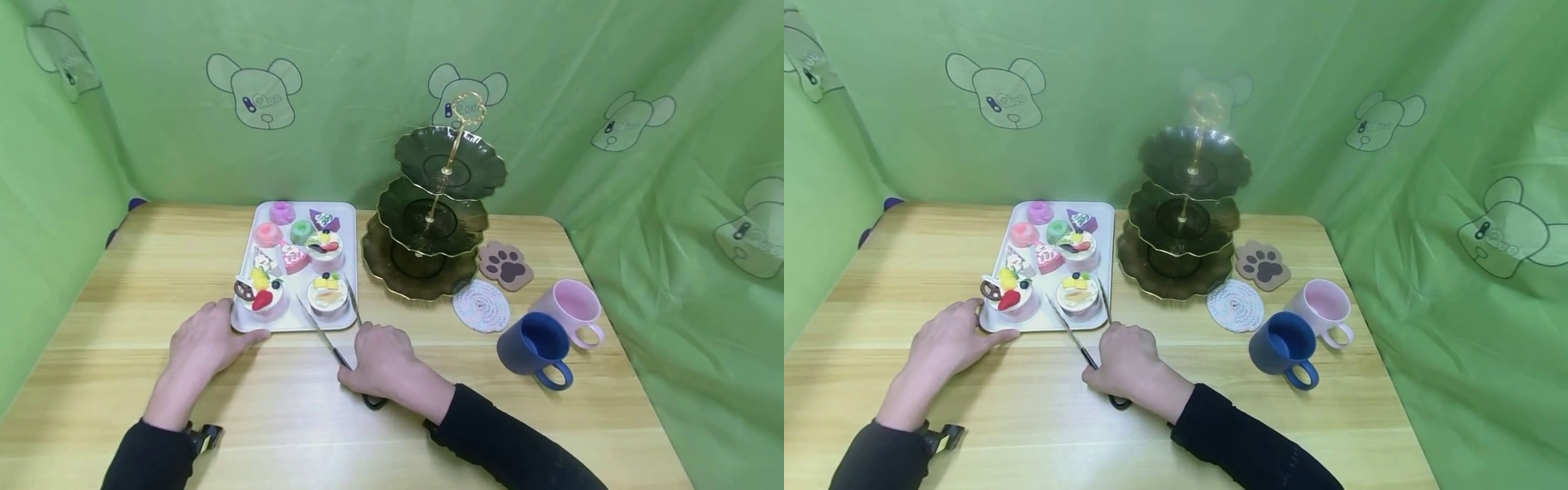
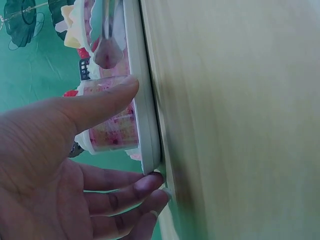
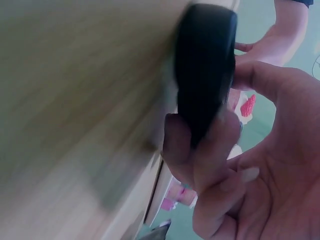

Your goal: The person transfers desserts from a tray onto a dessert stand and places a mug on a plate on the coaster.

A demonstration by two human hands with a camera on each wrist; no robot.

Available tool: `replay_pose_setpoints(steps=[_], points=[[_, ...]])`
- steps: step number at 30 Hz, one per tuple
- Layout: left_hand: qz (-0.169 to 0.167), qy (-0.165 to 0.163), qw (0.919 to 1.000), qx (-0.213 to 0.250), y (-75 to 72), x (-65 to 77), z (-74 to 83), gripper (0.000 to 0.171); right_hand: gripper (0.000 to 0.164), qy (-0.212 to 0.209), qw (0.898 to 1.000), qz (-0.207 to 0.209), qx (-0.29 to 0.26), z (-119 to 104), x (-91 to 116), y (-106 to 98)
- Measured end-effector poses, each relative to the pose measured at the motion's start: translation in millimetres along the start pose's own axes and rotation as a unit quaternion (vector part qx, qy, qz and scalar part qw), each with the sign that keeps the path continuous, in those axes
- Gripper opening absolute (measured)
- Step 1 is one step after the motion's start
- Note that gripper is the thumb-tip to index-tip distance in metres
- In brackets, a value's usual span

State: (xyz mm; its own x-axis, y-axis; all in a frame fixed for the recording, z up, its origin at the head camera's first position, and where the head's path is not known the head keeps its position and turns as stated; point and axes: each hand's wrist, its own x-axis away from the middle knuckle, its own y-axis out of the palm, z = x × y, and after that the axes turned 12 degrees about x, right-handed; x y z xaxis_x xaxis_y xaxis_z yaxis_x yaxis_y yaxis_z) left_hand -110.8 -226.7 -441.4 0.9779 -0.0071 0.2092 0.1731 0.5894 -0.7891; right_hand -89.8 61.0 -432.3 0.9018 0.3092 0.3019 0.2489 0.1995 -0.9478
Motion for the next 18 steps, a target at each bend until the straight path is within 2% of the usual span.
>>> replay_pose_setpoints(steps=[11, 16, 18], points=[[-0.004, -0.009, 0.9999, -0.004, -1.0, 3.3, 2.1, 0.085, 0.049, 0.006, 0.999, 0.041, 0.008, 24, 10, 6], [-0.004, -0.012, 0.9999, -0.007, -1.4, 2.7, 2.4, 0.086, 0.073, -0.005, 0.995, 0.099, 0.028, 25, 9, 16], [-0.005, -0.012, 0.9999, -0.007, -0.6, 1.9, 2.0, 0.087, 0.078, -0.007, 0.992, 0.125, 0.035, 26, 6, 21]])
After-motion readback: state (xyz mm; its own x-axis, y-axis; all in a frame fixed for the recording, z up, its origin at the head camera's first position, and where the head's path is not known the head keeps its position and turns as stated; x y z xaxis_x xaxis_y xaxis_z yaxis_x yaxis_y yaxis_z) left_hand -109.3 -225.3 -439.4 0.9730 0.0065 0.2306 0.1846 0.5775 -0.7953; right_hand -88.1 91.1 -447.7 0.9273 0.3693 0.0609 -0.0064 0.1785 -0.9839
